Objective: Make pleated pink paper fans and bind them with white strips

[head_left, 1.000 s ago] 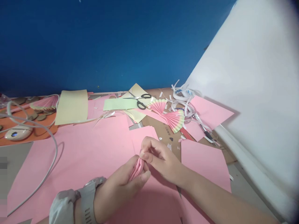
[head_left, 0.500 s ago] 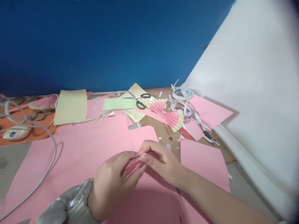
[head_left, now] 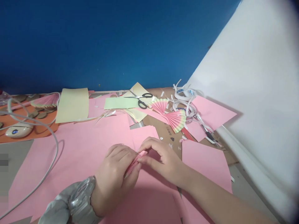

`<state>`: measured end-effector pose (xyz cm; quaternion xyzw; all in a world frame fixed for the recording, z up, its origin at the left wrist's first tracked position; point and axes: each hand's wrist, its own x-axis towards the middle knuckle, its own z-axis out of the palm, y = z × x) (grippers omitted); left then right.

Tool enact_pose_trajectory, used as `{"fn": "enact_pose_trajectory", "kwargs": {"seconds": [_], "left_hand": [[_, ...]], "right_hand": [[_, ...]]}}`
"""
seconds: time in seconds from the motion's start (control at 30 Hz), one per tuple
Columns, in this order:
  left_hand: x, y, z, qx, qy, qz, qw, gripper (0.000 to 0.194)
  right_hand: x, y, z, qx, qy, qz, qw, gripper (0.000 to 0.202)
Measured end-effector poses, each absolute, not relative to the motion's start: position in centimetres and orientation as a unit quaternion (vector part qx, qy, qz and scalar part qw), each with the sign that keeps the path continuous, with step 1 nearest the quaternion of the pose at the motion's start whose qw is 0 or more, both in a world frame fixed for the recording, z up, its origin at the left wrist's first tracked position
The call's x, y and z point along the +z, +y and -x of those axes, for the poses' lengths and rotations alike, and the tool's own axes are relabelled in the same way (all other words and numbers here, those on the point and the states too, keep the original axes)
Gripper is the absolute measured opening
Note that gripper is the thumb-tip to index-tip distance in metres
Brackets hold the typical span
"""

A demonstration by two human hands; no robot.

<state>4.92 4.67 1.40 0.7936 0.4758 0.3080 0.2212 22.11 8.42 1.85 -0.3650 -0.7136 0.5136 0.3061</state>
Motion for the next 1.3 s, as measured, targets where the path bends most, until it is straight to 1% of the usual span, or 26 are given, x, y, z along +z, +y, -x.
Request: {"fn": "enact_pose_trajectory", "kwargs": {"seconds": [0.03, 0.07, 0.17, 0.2, 0.3, 0.37, 0.47, 0.5, 0.53, 0.63, 0.67, 0.77, 0.87, 0.97, 1.0, 1.07, 1.1, 1.2, 1.3], "left_hand": [[1.5, 4.7, -4.9, 0.304, 0.475, -0.796, 0.221, 0.005], [1.6, 4.6, -4.8, 0.299, 0.475, -0.798, 0.220, 0.007], [1.8, 4.5, -4.7, 0.283, 0.484, -0.802, 0.203, 0.034], [1.8, 4.5, -4.6, 0.280, 0.492, -0.802, 0.189, 0.039], [1.7, 4.4, -4.4, 0.279, 0.507, -0.804, 0.140, 0.038], [1.6, 4.3, -4.4, 0.284, 0.500, -0.808, 0.130, 0.039], [1.6, 4.1, -4.6, 0.286, 0.495, -0.809, 0.135, 0.051], [1.6, 4.1, -4.7, 0.289, 0.501, -0.805, 0.131, 0.051], [1.5, 4.2, -4.8, 0.292, 0.512, -0.799, 0.123, 0.046], [1.1, 4.4, -5.0, 0.318, 0.538, -0.775, 0.091, 0.019], [1.0, 4.5, -5.0, 0.326, 0.542, -0.770, 0.083, 0.014], [0.9, 4.9, -4.8, 0.332, 0.536, -0.772, 0.079, 0.013], [1.1, 5.2, -4.6, 0.338, 0.534, -0.771, 0.083, 0.012], [1.3, 5.3, -4.4, 0.342, 0.530, -0.772, 0.075, 0.009], [1.4, 5.3, -4.4, 0.340, 0.526, -0.777, 0.070, 0.009], [1.4, 5.3, -4.4, 0.333, 0.516, -0.787, 0.058, 0.009], [1.3, 5.3, -4.4, 0.329, 0.512, -0.792, 0.052, 0.009], [1.1, 5.3, -4.3, 0.327, 0.496, -0.803, 0.042, 0.009], [1.1, 5.3, -4.1, 0.347, 0.476, -0.805, 0.065, 0.010]], "right_hand": [[1.9, 8.5, -22.1, 0.504, -0.720, 0.367, 0.305, 0.006], [1.9, 8.5, -22.1, 0.502, -0.720, 0.370, 0.304, 0.007], [1.7, 8.3, -22.1, 0.524, -0.701, 0.379, 0.301, 0.010], [1.6, 8.3, -22.0, 0.533, -0.695, 0.378, 0.300, 0.011], [1.3, 8.2, -22.0, 0.542, -0.690, 0.373, 0.301, 0.013], [1.2, 8.2, -22.0, 0.529, -0.696, 0.377, 0.307, 0.015], [1.1, 8.2, -22.0, 0.496, -0.707, 0.384, 0.327, 0.015], [1.1, 8.1, -22.0, 0.488, -0.711, 0.385, 0.330, 0.015], [1.2, 8.1, -22.0, 0.482, -0.714, 0.386, 0.330, 0.015], [1.3, 8.0, -21.9, 0.477, -0.722, 0.381, 0.325, 0.015], [1.3, 8.0, -21.9, 0.474, -0.727, 0.377, 0.325, 0.014], [1.2, 8.0, -22.0, 0.444, -0.752, 0.358, 0.331, 0.011], [0.9, 8.2, -22.3, 0.381, -0.792, 0.335, 0.341, 0.004], [0.8, 8.2, -22.5, 0.333, -0.823, 0.314, 0.337, 0.001], [0.8, 8.2, -22.5, 0.325, -0.828, 0.312, 0.334, 0.004], [0.9, 8.1, -22.5, 0.314, -0.833, 0.310, 0.333, 0.013], [1.0, 8.1, -22.4, 0.309, -0.836, 0.310, 0.331, 0.014], [1.1, 8.1, -22.3, 0.305, -0.843, 0.304, 0.323, 0.001], [1.3, 8.3, -22.4, 0.346, -0.833, 0.286, 0.322, 0.006]]}}
